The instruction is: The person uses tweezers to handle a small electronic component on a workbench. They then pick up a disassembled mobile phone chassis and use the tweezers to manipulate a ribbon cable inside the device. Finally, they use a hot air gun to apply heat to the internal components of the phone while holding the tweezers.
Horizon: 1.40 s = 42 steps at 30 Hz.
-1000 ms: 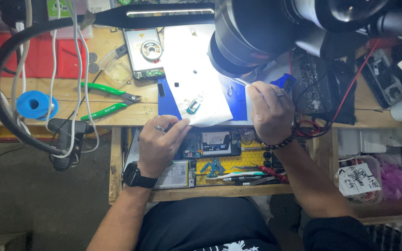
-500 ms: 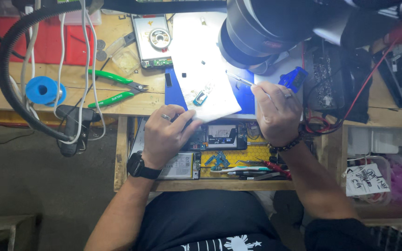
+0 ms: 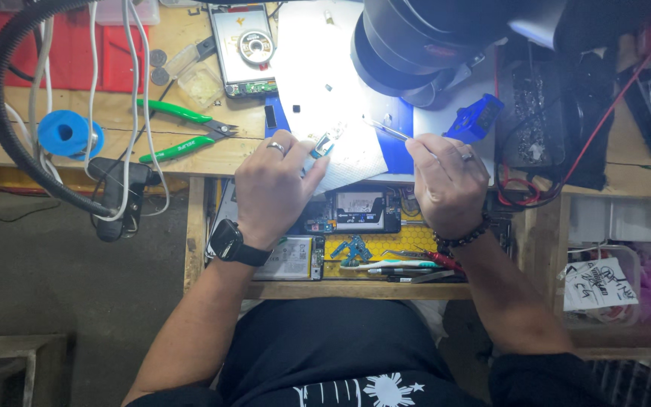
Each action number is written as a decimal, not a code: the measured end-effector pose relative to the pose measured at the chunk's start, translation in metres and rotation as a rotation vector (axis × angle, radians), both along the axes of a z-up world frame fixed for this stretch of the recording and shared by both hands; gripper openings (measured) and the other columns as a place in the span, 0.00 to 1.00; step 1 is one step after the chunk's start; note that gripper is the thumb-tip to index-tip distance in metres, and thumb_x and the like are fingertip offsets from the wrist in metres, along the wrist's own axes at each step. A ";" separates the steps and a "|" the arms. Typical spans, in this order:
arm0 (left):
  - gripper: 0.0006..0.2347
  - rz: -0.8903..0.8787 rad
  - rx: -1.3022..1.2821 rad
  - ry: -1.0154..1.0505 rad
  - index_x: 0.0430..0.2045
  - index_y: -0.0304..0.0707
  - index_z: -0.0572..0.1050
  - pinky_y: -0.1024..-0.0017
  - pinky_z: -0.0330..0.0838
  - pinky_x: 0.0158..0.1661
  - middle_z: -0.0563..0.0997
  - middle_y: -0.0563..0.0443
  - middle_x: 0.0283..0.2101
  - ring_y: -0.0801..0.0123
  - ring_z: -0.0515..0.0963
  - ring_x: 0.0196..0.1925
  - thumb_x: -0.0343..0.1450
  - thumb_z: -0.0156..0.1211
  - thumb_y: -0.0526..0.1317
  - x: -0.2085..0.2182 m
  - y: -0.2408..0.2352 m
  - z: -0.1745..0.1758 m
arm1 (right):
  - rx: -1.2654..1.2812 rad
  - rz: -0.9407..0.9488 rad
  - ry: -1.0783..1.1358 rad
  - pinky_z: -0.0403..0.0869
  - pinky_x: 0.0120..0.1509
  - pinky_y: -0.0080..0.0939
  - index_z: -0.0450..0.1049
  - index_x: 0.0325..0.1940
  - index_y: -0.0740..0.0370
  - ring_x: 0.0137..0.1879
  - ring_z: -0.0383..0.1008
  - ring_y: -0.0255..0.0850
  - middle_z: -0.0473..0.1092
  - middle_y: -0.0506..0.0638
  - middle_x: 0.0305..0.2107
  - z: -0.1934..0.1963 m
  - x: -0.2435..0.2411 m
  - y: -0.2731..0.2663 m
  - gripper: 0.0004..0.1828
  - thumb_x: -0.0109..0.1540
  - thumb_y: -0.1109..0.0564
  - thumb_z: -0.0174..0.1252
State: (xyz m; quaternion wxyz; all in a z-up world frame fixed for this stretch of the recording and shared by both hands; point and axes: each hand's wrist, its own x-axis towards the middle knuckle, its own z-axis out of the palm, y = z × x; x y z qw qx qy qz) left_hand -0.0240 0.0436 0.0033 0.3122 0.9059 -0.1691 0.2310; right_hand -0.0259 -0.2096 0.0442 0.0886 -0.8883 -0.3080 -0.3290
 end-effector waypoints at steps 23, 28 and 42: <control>0.14 0.005 -0.045 -0.082 0.40 0.34 0.79 0.66 0.74 0.34 0.76 0.51 0.36 0.64 0.78 0.36 0.69 0.72 0.45 -0.014 -0.001 -0.003 | 0.107 0.049 0.029 0.75 0.54 0.46 0.78 0.48 0.65 0.49 0.76 0.48 0.75 0.52 0.45 -0.010 0.022 0.036 0.14 0.60 0.70 0.69; 0.19 -0.058 0.039 -0.143 0.42 0.37 0.79 0.63 0.73 0.38 0.75 0.50 0.39 0.61 0.76 0.39 0.64 0.73 0.48 -0.020 0.007 -0.003 | 0.128 -0.024 0.006 0.77 0.53 0.46 0.78 0.48 0.65 0.49 0.78 0.49 0.74 0.52 0.44 -0.012 0.022 0.030 0.13 0.61 0.72 0.67; 0.10 -0.097 0.045 -0.141 0.36 0.40 0.80 0.66 0.73 0.38 0.77 0.54 0.40 0.66 0.75 0.39 0.67 0.74 0.40 -0.019 0.015 -0.014 | -0.039 -0.144 -0.007 0.76 0.55 0.46 0.79 0.49 0.64 0.50 0.78 0.48 0.74 0.53 0.47 -0.011 0.021 0.008 0.11 0.62 0.68 0.64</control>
